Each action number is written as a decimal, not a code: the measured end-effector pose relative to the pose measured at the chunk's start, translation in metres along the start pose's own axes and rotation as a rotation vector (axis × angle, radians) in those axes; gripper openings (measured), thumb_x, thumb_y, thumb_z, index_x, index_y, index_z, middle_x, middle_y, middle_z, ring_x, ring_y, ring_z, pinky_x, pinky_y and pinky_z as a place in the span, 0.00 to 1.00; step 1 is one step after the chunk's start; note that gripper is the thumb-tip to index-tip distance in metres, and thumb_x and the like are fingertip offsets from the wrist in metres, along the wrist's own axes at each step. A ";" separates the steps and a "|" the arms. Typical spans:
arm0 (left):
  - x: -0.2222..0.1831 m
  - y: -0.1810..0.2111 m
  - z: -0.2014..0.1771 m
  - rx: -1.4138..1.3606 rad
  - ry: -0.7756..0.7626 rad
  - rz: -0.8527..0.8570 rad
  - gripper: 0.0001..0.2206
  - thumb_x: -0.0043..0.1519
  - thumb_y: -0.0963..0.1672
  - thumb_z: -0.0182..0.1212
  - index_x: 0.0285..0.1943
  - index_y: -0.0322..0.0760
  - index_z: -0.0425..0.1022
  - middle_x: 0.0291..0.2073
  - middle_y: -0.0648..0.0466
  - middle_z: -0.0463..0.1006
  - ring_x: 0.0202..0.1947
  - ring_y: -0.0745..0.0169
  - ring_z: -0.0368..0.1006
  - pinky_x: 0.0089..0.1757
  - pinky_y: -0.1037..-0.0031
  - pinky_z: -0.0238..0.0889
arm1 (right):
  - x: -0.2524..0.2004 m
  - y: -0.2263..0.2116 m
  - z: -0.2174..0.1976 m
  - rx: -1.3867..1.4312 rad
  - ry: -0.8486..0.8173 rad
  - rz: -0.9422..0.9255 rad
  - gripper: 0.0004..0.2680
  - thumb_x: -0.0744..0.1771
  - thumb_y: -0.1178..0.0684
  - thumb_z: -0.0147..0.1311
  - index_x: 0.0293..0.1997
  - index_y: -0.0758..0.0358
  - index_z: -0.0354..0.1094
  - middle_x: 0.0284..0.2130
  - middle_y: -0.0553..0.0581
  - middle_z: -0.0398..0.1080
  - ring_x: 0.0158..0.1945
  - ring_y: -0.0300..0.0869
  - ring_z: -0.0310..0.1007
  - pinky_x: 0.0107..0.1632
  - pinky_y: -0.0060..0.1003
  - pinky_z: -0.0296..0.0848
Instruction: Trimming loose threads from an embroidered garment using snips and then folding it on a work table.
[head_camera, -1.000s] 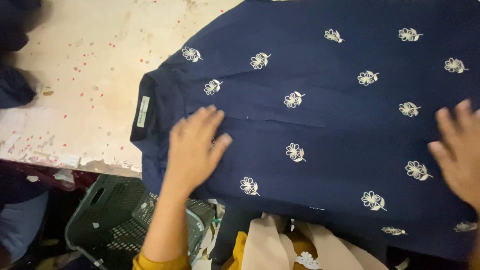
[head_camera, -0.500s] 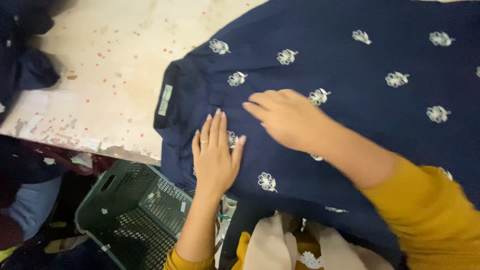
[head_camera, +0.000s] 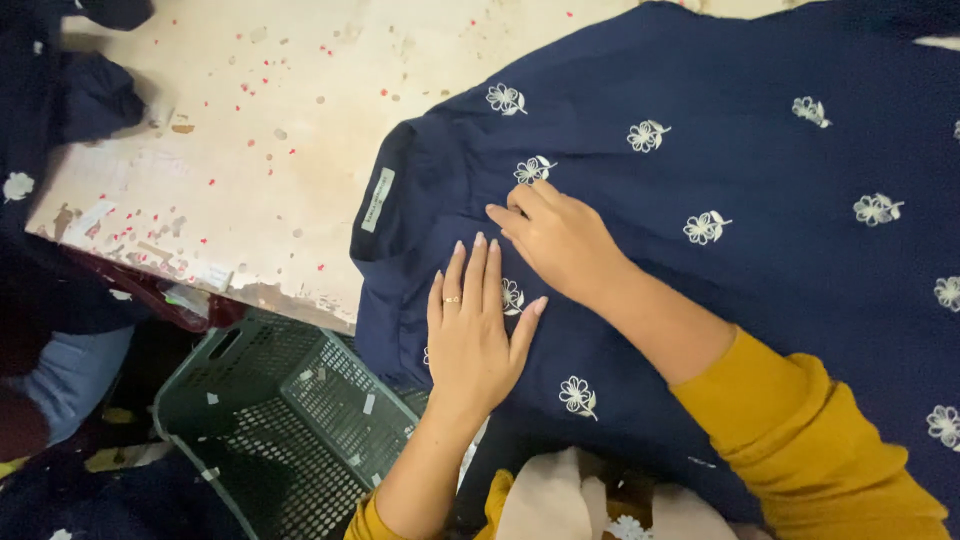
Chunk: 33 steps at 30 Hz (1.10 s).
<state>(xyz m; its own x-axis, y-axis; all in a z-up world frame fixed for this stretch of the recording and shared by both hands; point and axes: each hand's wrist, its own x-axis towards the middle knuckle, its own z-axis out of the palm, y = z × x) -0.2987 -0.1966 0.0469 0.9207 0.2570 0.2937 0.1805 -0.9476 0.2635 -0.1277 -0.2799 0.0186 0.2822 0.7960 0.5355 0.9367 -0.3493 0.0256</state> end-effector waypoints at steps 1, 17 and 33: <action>0.000 0.000 0.000 -0.002 -0.009 0.002 0.34 0.69 0.59 0.46 0.75 0.30 0.61 0.72 0.38 0.61 0.74 0.38 0.52 0.66 0.49 0.46 | -0.002 0.001 -0.001 0.002 -0.005 0.007 0.06 0.70 0.50 0.52 0.50 0.49 0.74 0.35 0.47 0.64 0.38 0.39 0.65 0.35 0.29 0.68; -0.002 -0.005 0.008 0.039 0.010 0.011 0.34 0.69 0.59 0.45 0.74 0.32 0.62 0.70 0.35 0.60 0.74 0.36 0.51 0.66 0.50 0.45 | 0.005 -0.015 -0.021 0.089 0.198 -0.082 0.12 0.72 0.57 0.43 0.55 0.52 0.75 0.35 0.50 0.60 0.37 0.42 0.61 0.41 0.36 0.62; 0.000 -0.004 0.004 -0.023 0.011 -0.001 0.37 0.67 0.59 0.51 0.71 0.25 0.63 0.65 0.34 0.65 0.73 0.34 0.54 0.66 0.49 0.46 | 0.003 -0.016 -0.028 0.005 0.028 -0.180 0.13 0.71 0.61 0.42 0.58 0.53 0.72 0.33 0.51 0.60 0.35 0.43 0.58 0.48 0.41 0.59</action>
<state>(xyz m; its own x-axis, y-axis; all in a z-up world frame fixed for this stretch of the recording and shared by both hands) -0.2977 -0.1935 0.0422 0.9165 0.2603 0.3038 0.1734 -0.9428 0.2847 -0.1478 -0.2858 0.0438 0.1037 0.8313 0.5461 0.9726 -0.1998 0.1193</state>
